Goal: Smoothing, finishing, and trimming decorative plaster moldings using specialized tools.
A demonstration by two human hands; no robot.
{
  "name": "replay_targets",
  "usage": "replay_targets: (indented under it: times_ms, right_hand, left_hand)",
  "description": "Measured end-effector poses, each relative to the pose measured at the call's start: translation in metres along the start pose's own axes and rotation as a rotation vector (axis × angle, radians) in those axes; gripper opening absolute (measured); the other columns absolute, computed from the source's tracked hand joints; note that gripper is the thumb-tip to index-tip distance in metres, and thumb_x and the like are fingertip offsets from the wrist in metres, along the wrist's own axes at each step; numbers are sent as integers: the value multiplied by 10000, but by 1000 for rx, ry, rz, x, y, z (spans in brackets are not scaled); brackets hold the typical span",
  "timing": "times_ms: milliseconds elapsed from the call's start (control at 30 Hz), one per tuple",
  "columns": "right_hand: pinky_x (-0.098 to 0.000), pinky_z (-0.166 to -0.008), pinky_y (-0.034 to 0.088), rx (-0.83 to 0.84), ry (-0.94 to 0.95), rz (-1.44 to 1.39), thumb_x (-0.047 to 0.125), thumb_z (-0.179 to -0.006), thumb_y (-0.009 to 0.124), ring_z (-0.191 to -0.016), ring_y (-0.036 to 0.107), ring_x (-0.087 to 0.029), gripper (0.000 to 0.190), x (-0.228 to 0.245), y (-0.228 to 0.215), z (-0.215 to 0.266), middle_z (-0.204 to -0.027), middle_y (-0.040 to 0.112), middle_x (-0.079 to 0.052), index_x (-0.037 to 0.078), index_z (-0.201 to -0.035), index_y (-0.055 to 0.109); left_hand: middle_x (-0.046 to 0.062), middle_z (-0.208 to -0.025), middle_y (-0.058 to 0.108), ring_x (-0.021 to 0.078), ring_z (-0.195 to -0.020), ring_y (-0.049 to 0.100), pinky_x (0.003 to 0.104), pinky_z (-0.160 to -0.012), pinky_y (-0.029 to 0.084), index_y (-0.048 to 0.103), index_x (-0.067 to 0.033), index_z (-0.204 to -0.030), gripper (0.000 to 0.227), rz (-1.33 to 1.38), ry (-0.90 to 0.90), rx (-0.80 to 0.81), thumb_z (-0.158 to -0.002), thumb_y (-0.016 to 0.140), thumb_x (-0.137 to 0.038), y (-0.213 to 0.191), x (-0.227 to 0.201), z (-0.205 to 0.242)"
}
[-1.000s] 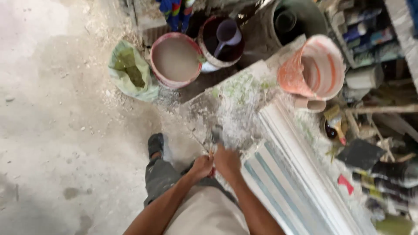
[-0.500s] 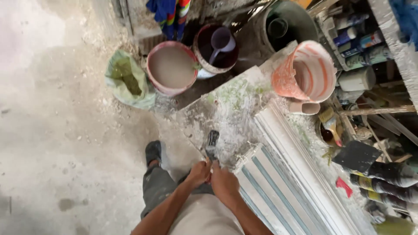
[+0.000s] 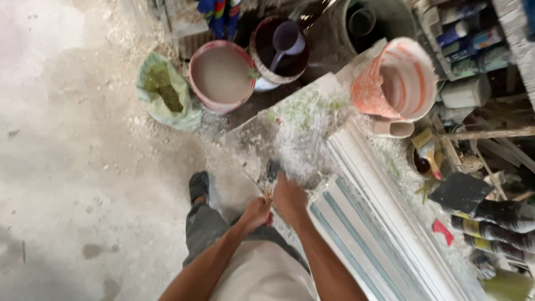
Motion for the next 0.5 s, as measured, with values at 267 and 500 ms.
replay_targets:
  times_ms: [267,500]
  right_hand:
    - [-621,-766,562,113,92,-48,248,-1013,532,-904,703,-482,257,-17,27,4,-988,708,-251,132,-1239,575]
    - [-632,-767,549,56,40,-35,244,-909,576,-906,696,-502,406,-20,30,9,-1012,687,-295,119,-1292,524]
  left_hand:
    - [131,-583,652,229,-467,644,392,-471,523,628,2,-745,579,42,-70,-46,-1053,417,-440,-3,-3,10]
    - [118,-597,655,216,-477,648,382,-463,516,626,8,-751,591,49,-12,-33,-1050,429,-462,-5,-13,4]
Point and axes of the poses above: each hand's wrist, its own z-axis away from the middle knuckle, its own y-axis out of the palm, x = y × z, the point moved 6 cm from there along -z, towards the middle knuckle
